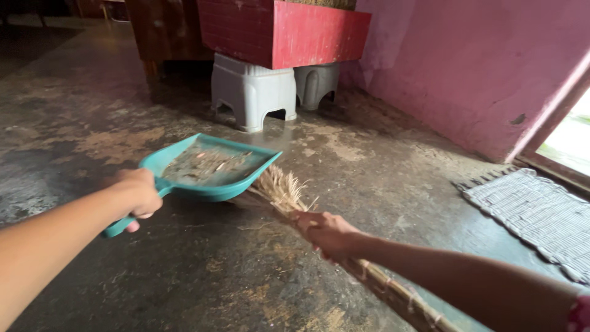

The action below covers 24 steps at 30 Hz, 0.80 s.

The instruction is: The person sweeps a concrete floor using a traditional straw broom, gathering dust and debris into a pile. They then use a dustpan to collect the swept debris.

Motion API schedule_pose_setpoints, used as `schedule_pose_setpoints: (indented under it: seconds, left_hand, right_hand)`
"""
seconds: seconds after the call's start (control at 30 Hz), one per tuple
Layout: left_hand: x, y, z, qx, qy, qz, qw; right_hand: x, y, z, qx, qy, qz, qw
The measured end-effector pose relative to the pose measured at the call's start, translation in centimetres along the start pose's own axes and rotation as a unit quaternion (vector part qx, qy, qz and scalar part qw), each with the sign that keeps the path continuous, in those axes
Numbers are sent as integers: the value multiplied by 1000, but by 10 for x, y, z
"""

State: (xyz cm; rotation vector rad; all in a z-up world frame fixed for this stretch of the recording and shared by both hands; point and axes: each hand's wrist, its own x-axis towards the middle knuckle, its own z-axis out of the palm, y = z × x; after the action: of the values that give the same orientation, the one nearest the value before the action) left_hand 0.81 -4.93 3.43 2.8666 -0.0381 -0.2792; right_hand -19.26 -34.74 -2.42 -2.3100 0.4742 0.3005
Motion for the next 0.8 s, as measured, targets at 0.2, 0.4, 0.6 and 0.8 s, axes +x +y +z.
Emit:
schedule_pose_setpoints:
  seconds: [0.2,0.4,0.6,0.8]
  left_hand:
    - [1,-45,2,109,-20,-6,994]
    - [32,-118,20,168,-77,15,983]
    - [27,-137,53,194,-93,-4,977]
    - [24,-129,53,302,-51,64,950]
  right_hand:
    - [-1,52,-62,-13,35,34,999]
    - [14,98,-93,47,50,60,996]
    - [16,79,-88,56,111,87,988]
    - [43,71,-57,51,36,87,994]
